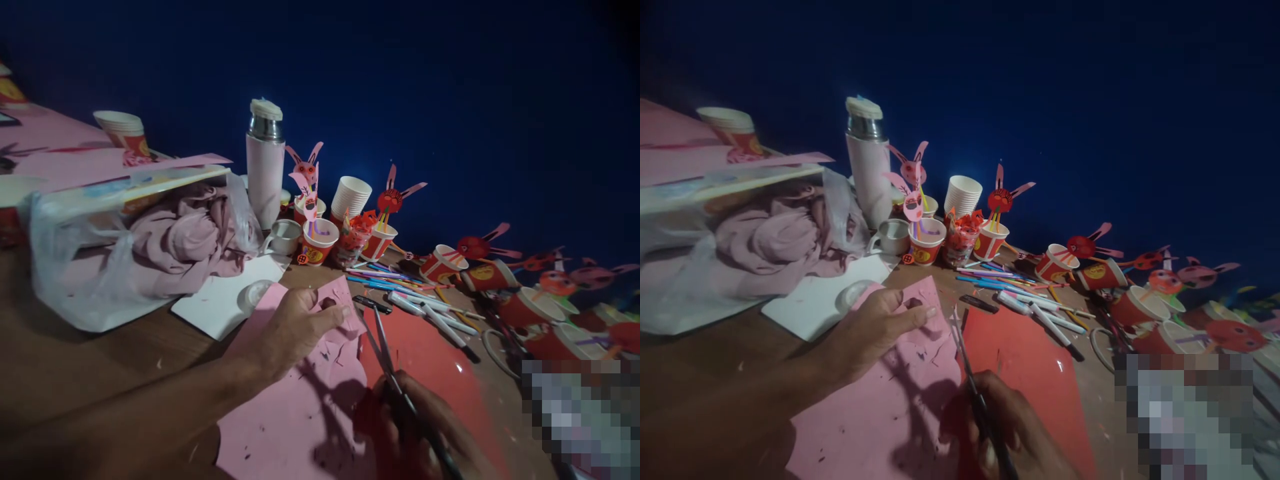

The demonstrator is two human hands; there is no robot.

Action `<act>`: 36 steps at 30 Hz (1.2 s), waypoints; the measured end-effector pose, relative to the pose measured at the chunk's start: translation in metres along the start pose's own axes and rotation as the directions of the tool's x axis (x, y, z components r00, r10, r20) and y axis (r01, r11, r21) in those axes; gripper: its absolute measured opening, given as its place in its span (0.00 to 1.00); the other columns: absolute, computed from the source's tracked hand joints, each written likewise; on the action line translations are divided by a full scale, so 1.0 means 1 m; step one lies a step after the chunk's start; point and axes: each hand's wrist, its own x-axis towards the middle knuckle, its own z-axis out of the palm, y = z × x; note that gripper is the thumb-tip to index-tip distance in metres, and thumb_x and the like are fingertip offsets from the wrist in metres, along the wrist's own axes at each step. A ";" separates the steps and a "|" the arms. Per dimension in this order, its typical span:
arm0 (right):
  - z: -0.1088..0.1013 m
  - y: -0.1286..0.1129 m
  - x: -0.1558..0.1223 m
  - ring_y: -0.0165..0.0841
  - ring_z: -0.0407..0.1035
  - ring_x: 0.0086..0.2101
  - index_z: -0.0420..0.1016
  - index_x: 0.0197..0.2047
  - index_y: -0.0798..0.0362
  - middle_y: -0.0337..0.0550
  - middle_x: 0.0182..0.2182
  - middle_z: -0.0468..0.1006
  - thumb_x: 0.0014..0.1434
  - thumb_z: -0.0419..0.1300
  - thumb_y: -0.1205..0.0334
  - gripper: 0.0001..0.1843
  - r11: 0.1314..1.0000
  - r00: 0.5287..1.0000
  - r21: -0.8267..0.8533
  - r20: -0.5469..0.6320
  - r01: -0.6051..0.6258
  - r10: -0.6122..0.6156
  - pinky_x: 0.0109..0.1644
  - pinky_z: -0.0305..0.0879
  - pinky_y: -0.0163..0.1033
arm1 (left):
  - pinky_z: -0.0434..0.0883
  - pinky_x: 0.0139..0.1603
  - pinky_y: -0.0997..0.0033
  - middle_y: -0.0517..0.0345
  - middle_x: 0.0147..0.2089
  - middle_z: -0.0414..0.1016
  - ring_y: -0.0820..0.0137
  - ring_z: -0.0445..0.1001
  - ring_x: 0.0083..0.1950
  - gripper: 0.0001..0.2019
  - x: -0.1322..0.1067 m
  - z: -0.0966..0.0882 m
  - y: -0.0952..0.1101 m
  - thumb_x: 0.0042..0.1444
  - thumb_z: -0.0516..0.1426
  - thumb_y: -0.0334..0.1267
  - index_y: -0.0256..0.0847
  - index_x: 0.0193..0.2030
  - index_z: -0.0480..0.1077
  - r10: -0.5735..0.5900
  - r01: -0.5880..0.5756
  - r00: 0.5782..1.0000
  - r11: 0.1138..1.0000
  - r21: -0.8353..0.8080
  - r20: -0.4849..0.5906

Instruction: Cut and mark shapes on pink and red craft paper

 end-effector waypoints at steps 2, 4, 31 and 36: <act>0.002 -0.004 0.000 0.36 0.64 0.26 0.71 0.28 0.48 0.42 0.23 0.71 0.41 0.55 0.34 0.25 0.999 1.000 -0.042 -0.015 0.014 -0.014 0.30 0.61 0.37 | 0.62 0.21 0.78 0.58 0.19 0.71 0.76 0.65 0.19 0.07 -0.003 0.002 0.001 0.47 0.55 0.35 0.34 0.24 0.70 -0.001 0.001 1.000 1.000 0.010 0.022; 0.003 -0.006 -0.001 0.35 0.63 0.25 0.70 0.26 0.49 0.42 0.23 0.71 0.43 0.55 0.38 0.21 0.997 0.999 -0.079 -0.033 0.022 -0.025 0.29 0.60 0.36 | 0.63 0.21 0.77 0.56 0.20 0.72 0.75 0.67 0.20 0.08 -0.007 0.004 0.003 0.47 0.54 0.36 0.34 0.24 0.71 0.016 -0.016 0.999 1.000 0.003 0.047; 0.012 0.005 -0.021 0.39 0.65 0.31 0.74 0.39 0.48 0.44 0.29 0.72 0.40 0.60 0.45 0.24 0.998 0.979 -0.018 -0.200 -0.052 0.048 0.32 0.64 0.38 | 0.62 0.21 0.80 0.60 0.20 0.72 0.78 0.65 0.19 0.08 -0.023 0.016 0.011 0.49 0.54 0.30 0.34 0.22 0.73 0.030 -0.034 0.998 0.997 0.063 0.054; 0.017 -0.001 -0.023 0.39 0.64 0.30 0.73 0.38 0.47 0.44 0.29 0.70 0.39 0.59 0.42 0.25 0.997 0.973 -0.015 -0.217 -0.078 0.073 0.29 0.64 0.37 | 0.62 0.20 0.81 0.63 0.18 0.68 0.79 0.63 0.18 0.08 -0.023 0.016 0.008 0.50 0.55 0.29 0.34 0.22 0.72 0.035 -0.038 0.998 0.998 0.048 0.056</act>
